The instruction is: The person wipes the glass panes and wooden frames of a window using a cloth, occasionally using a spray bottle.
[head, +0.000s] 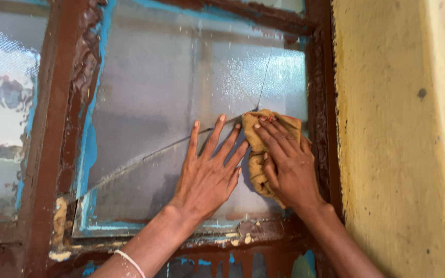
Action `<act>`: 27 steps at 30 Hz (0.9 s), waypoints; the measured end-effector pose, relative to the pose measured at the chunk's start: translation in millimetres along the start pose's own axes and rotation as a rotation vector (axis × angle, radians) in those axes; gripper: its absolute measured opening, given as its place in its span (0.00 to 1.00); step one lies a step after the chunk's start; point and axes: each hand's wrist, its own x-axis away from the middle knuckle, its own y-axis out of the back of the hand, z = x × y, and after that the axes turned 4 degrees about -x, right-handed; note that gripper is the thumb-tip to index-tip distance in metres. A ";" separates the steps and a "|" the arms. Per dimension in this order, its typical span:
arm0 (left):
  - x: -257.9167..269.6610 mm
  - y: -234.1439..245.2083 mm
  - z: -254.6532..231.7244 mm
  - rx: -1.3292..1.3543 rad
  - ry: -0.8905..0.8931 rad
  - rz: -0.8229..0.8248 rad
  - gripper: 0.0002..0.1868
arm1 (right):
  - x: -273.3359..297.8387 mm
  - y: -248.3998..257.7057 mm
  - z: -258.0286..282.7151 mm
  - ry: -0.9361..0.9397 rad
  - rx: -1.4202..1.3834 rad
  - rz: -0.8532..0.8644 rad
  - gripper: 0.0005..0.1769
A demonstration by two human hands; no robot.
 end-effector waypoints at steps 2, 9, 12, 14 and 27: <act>1.1 -0.3 -1.4 0.019 0.002 -0.042 0.30 | 9.5 -1.0 -7.6 -0.137 -0.076 -0.071 0.28; 2.1 -6.5 -1.7 0.074 0.014 -0.126 0.31 | 21.8 -12.9 -6.0 -0.280 -0.056 -0.173 0.29; 7.3 -4.7 1.0 0.117 0.007 -0.156 0.32 | 42.8 9.2 -2.0 -0.119 -0.118 -0.082 0.29; 17.8 -2.2 6.5 0.155 -0.032 -0.129 0.31 | 47.4 13.1 -1.1 -0.227 -0.170 -0.116 0.29; 99.3 24.1 90.7 0.408 -0.307 -0.040 0.30 | 42.5 8.9 72.8 -0.289 -0.103 0.034 0.34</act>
